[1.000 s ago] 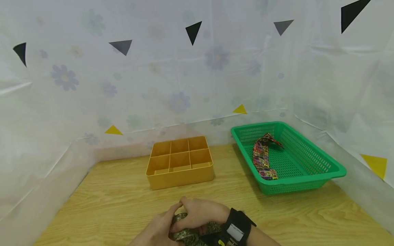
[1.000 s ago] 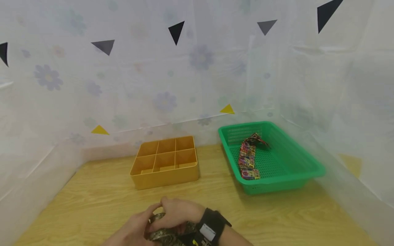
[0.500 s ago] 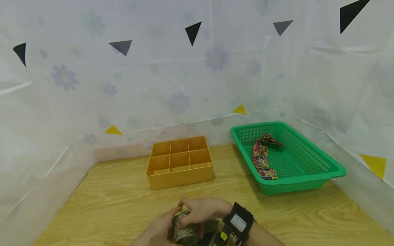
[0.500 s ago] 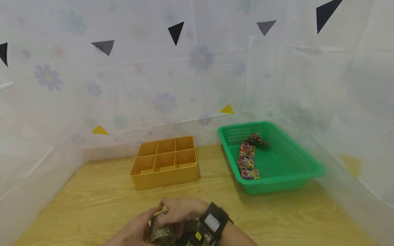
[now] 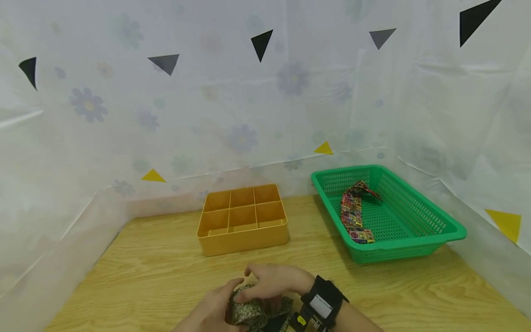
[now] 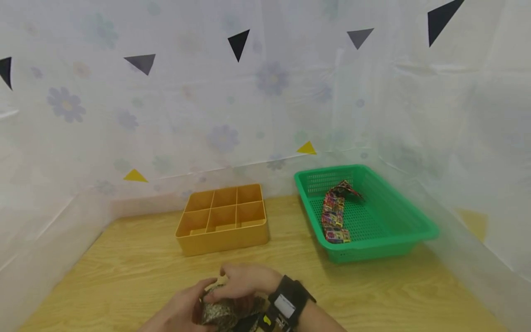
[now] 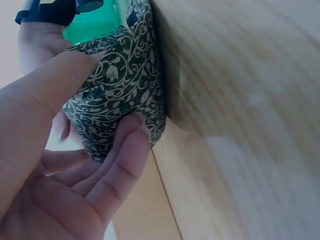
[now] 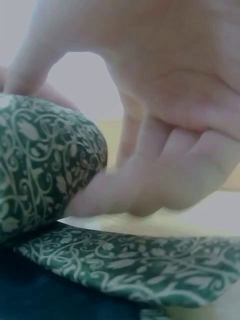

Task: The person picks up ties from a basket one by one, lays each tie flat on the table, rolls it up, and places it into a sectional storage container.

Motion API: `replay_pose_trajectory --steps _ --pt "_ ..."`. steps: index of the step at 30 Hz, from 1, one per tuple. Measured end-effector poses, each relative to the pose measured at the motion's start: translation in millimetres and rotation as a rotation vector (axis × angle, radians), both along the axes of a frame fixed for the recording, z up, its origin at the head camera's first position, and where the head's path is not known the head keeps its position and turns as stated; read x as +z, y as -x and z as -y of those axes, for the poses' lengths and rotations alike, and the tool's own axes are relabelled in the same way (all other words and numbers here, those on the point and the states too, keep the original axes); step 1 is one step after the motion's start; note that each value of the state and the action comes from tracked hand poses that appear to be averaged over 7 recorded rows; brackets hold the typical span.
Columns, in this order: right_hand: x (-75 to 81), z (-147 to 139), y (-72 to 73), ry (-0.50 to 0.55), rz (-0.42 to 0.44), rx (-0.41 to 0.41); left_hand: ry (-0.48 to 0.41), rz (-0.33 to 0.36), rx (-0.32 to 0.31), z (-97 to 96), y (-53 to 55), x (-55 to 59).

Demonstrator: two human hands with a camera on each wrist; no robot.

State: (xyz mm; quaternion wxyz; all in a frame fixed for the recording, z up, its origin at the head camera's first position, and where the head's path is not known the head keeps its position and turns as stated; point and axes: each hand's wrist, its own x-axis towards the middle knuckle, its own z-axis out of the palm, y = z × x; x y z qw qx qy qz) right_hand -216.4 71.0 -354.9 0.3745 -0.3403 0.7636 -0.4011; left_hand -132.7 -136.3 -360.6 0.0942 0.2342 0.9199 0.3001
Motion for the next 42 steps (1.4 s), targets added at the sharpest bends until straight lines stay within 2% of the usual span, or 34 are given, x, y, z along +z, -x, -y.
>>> replay_pose_trajectory --steps 4,7,9,12,15,17,21,22,24,26,30,33,36,40,42 --pt "3.5 6 -9.0 -0.045 -0.221 -0.043 -0.022 0.086 0.005 -2.4 2.1 4.0" --pt "2.5 10 -13.0 -0.060 -0.264 -0.052 -0.031 0.122 0.006 -4.0 1.9 6.8" --pt "1.8 10 -13.0 -0.050 -0.212 -0.053 -0.026 0.111 -0.006 -4.6 1.8 7.3" --pt "0.5 9 -10.9 0.000 -0.076 -0.050 -0.052 0.093 -0.036 -4.1 2.3 6.1" --pt "-0.5 6 -6.8 0.051 0.042 -0.020 -0.073 0.072 -0.065 -0.8 4.6 -0.6" --pt "-1.2 4 -3.7 0.077 0.101 0.014 -0.056 0.034 -0.091 3.8 8.5 -10.8" --pt "-1.8 1 2.0 0.088 0.142 0.065 -0.028 -0.024 -0.158 19.4 22.0 -45.3" --pt "-1.6 0 3.4 0.088 0.150 0.074 -0.008 -0.039 -0.158 22.6 24.7 -53.2" --pt "-1.9 -2 6.0 0.090 0.169 0.087 0.001 -0.035 -0.155 25.2 26.5 -60.0" --pt "-2.7 -4 7.8 0.092 0.194 0.096 0.018 -0.041 -0.126 21.5 22.5 -54.3" --pt "-6.0 -5 10.4 0.102 0.261 0.106 0.041 -0.064 -0.076 7.3 7.0 -24.1" --pt "-6.9 -5 9.9 0.083 0.245 0.095 0.039 -0.051 -0.048 0.4 -0.5 -7.2" --pt "-4.8 -2 5.1 0.052 0.131 0.059 0.040 -0.038 -0.045 -3.0 -3.4 1.5" --pt "2.1 4 -7.0 -0.001 -0.089 -0.011 0.087 -0.047 -0.041 -5.1 -2.4 3.0" --pt "5.2 7 -12.6 -0.028 -0.159 -0.030 0.110 -0.045 -0.035 -6.3 -1.3 2.7"
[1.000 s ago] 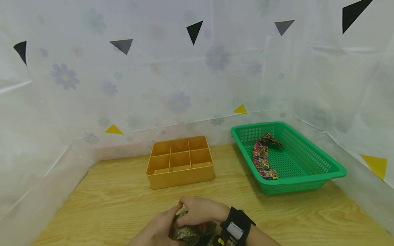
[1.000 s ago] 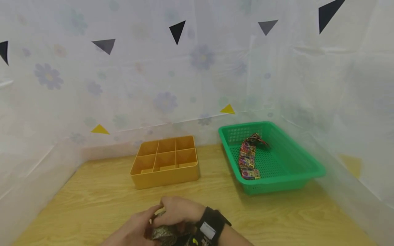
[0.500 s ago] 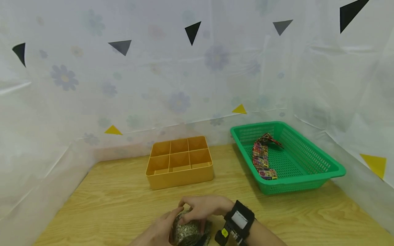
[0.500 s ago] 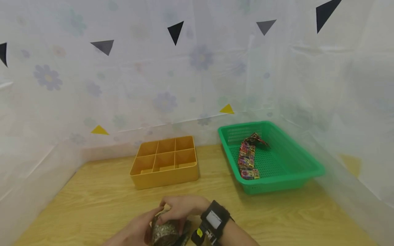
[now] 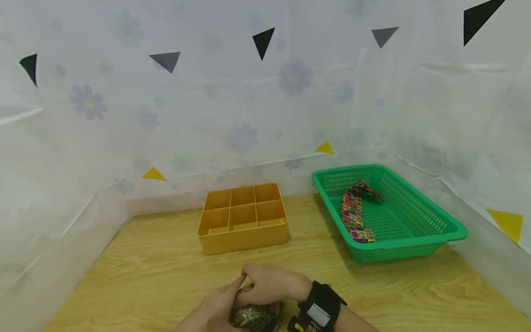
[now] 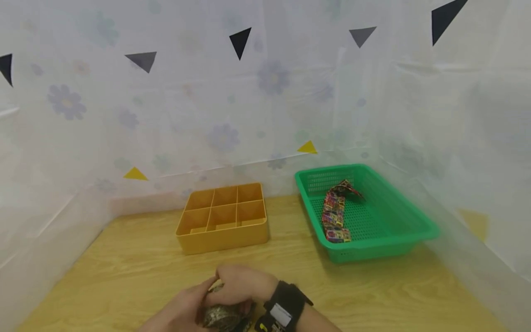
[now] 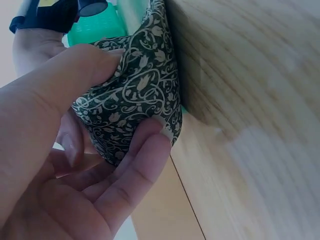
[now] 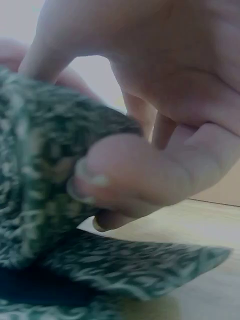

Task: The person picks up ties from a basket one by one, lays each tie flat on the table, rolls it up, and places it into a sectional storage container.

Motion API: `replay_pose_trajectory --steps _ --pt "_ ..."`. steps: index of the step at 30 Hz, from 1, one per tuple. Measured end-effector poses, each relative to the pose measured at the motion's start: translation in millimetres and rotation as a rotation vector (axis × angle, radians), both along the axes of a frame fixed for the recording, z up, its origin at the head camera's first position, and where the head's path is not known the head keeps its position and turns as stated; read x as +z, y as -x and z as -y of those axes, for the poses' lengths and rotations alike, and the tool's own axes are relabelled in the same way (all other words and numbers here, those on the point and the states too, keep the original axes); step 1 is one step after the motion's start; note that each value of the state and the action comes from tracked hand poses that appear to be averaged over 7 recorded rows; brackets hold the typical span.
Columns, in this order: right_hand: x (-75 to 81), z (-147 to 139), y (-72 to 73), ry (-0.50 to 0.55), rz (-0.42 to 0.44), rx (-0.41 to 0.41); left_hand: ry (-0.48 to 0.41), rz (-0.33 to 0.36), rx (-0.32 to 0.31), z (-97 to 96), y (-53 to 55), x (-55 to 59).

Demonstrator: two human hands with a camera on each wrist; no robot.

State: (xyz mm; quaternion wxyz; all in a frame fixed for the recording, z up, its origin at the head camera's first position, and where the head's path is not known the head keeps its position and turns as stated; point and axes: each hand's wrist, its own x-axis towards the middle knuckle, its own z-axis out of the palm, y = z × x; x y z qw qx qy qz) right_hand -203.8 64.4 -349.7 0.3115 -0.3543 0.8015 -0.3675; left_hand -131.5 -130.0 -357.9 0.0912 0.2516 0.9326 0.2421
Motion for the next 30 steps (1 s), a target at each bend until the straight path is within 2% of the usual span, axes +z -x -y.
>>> replay_pose_trajectory --steps 3,6,9,10,12,16,17,19,21,23,25,27,30 --pt "1.5 2 -3.9 -0.012 -0.004 0.003 0.020 0.008 -0.002 -1.4 0.9 0.6" --pt "0.1 2 -2.5 0.017 0.055 0.014 0.021 -0.010 -0.012 -1.4 0.2 -0.4" --pt "-2.6 0 1.3 0.052 0.130 0.038 0.020 -0.041 -0.043 2.6 1.2 -7.8" --pt "-3.6 -1 2.8 0.064 0.162 0.049 0.011 -0.049 -0.056 4.9 2.9 -13.2" --pt "-5.8 -2 6.0 0.082 0.221 0.074 0.006 -0.098 -0.105 12.9 9.5 -32.4" --pt "-11.4 -4 12.3 0.112 0.321 0.114 -0.039 -0.145 -0.140 28.5 24.4 -76.1" --pt "-13.0 -5 13.6 0.115 0.331 0.123 -0.050 -0.142 -0.148 29.6 25.5 -78.7" --pt "-16.5 -5 16.4 0.123 0.346 0.138 -0.075 -0.096 -0.131 24.4 20.3 -65.6" --pt "-18.5 -5 18.2 0.129 0.357 0.150 -0.091 -0.067 -0.125 17.1 13.0 -45.4" --pt "-18.9 -6 19.1 0.131 0.363 0.159 -0.070 -0.028 -0.100 8.5 4.3 -22.0" --pt "-16.5 -6 17.7 0.122 0.346 0.151 -0.041 -0.035 -0.082 5.6 1.3 -14.2" --pt "-11.3 -6 14.0 0.095 0.258 0.128 -0.003 -0.038 -0.063 5.0 1.1 -13.0" --pt "-1.6 -4 5.2 0.010 0.025 0.065 -0.001 -0.012 -0.042 4.5 1.3 -10.7"
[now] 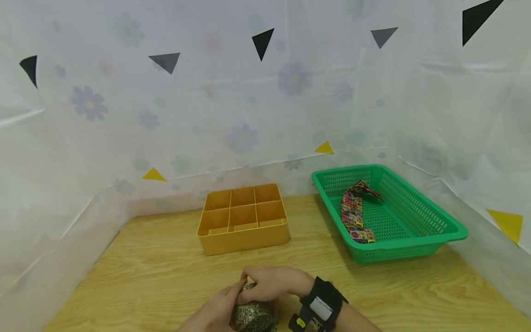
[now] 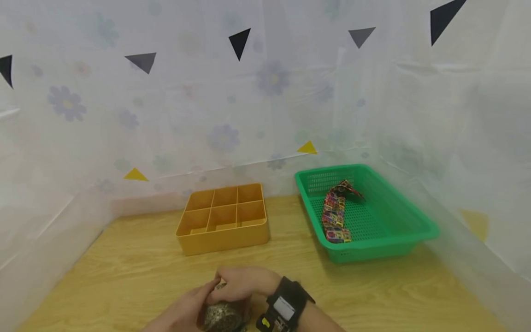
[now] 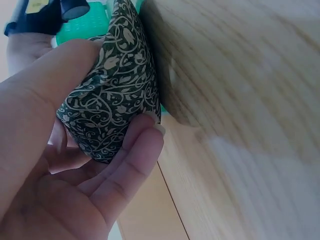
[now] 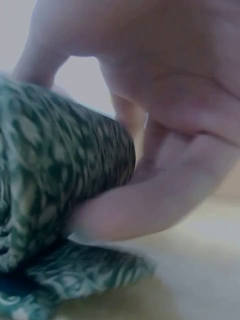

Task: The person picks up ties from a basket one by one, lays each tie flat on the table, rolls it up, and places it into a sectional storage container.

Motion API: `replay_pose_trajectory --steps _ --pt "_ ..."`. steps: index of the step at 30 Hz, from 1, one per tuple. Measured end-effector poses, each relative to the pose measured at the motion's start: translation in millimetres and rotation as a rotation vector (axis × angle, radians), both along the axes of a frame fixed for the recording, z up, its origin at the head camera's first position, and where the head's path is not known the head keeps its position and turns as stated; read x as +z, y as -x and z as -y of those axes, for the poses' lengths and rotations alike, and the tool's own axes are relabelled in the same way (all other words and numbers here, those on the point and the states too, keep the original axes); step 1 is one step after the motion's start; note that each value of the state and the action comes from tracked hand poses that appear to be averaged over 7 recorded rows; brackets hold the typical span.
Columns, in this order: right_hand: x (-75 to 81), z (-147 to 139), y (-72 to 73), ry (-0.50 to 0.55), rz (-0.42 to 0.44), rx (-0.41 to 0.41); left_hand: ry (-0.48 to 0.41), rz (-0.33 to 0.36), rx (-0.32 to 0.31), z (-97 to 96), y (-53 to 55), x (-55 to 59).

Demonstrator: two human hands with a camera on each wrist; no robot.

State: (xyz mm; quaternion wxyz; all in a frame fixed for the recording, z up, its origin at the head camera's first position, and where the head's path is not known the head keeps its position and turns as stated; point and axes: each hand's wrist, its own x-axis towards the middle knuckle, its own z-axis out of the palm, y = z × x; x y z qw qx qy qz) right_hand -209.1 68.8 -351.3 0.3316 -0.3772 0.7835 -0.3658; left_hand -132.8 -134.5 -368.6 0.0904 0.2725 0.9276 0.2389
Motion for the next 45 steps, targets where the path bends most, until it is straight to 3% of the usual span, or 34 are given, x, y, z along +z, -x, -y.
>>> replay_pose_trajectory --steps 2,5,10,14,16,18,22,26,29,31,33,38,41,45 --pt "5.7 1 -5.7 -0.056 -0.142 -0.038 -0.022 0.022 0.006 0.0 -0.2 1.2" --pt "9.2 3 -10.3 -0.093 -0.192 -0.059 -0.050 -0.005 -0.025 1.0 0.5 0.9" --pt "3.2 3 -6.0 -0.049 0.024 -0.029 -0.046 -0.158 -0.096 3.2 -0.2 -2.9" --pt "-5.2 0 1.3 0.020 0.245 0.027 -0.064 -0.179 -0.098 4.8 -0.4 -7.2" --pt "-9.1 -1 4.8 0.050 0.326 0.051 -0.099 -0.098 -0.071 6.0 0.3 -8.8" --pt "-11.8 -1 7.5 0.061 0.386 0.054 -0.136 0.037 -0.016 7.3 1.3 -8.5" --pt "-16.3 -1 11.5 0.075 0.426 0.036 -0.278 0.293 0.176 7.8 -0.8 -2.5" --pt "-18.7 -4 15.5 0.128 0.425 0.011 -0.414 0.388 0.316 8.7 -8.3 7.7" --pt "-16.7 -6 18.3 0.209 0.397 -0.042 -0.520 0.425 0.385 8.5 -12.8 14.5" --pt "-13.1 -6 19.7 0.265 0.367 -0.086 -0.577 0.417 0.419 6.2 -13.9 18.2" --pt "-8.3 -6 20.3 0.308 0.276 -0.135 -0.611 0.372 0.433 2.6 -13.5 22.0" --pt "2.0 -3 19.2 0.376 0.051 -0.211 -0.635 0.217 0.446 -6.9 -10.4 30.4" --pt "5.6 -2 18.6 0.434 0.043 -0.200 -0.641 0.165 0.449 -11.5 -7.9 33.0" --pt "8.9 0 18.9 0.497 0.067 -0.165 -0.669 0.154 0.438 -16.1 -4.5 32.1"
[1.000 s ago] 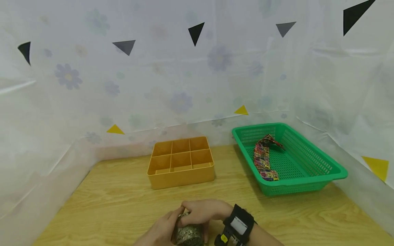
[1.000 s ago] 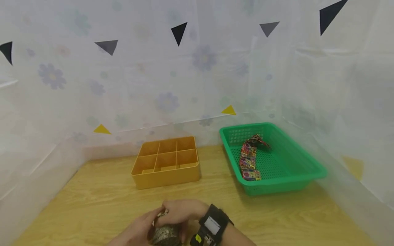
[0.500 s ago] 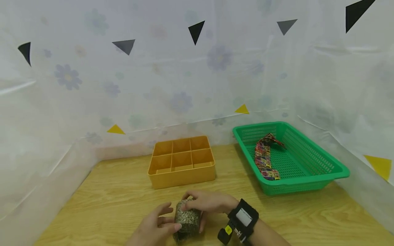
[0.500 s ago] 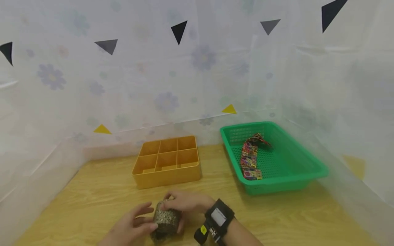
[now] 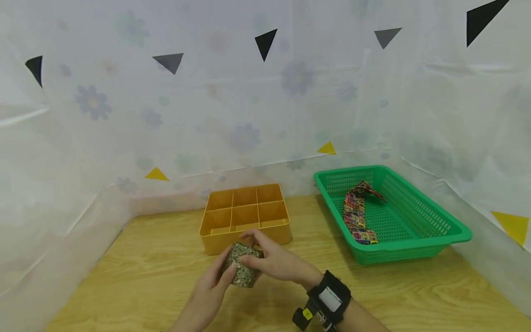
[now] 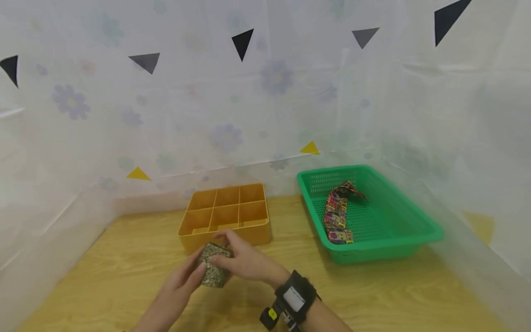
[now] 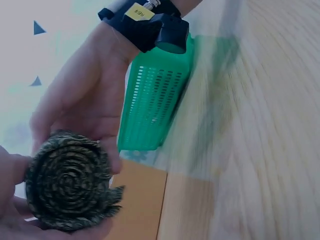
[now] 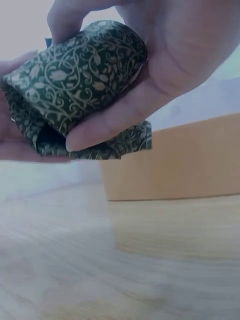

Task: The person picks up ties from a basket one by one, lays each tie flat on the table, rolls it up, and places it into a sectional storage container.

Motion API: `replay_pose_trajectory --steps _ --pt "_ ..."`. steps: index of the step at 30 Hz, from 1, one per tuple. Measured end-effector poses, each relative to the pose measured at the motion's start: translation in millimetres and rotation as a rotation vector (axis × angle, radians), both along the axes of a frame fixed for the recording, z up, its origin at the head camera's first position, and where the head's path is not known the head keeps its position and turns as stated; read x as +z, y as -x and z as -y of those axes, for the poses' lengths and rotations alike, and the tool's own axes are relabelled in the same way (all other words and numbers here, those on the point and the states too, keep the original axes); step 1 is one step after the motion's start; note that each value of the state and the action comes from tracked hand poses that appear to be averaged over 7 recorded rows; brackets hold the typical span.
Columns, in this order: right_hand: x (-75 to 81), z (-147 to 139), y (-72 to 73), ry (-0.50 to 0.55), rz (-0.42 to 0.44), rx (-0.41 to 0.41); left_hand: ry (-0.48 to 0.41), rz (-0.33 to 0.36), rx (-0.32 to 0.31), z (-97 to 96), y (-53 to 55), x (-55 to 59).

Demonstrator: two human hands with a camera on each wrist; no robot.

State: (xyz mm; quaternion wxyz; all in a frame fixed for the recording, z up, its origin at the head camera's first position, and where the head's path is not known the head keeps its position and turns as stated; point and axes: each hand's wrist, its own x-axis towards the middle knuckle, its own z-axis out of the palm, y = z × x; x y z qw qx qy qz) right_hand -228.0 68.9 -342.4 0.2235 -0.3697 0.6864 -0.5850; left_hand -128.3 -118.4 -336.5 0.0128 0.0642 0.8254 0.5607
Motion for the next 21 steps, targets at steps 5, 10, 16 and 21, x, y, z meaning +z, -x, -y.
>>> replay_pose_trajectory --steps 5,10,16,21 --pt "3.2 -1 0.6 0.029 -0.039 -0.005 -0.049 0.016 0.014 -5.8 6.3 0.3" --pt "6.8 -4 0.9 0.008 -0.110 -0.015 -0.079 0.041 -0.018 -9.7 13.1 4.6" --pt "9.2 -5 -1.0 -0.040 -0.181 0.007 -0.191 0.135 -0.209 -1.6 19.6 5.4" --pt "10.8 -6 -2.3 -0.113 -0.238 0.039 -0.204 0.228 -0.263 8.2 21.7 6.8"
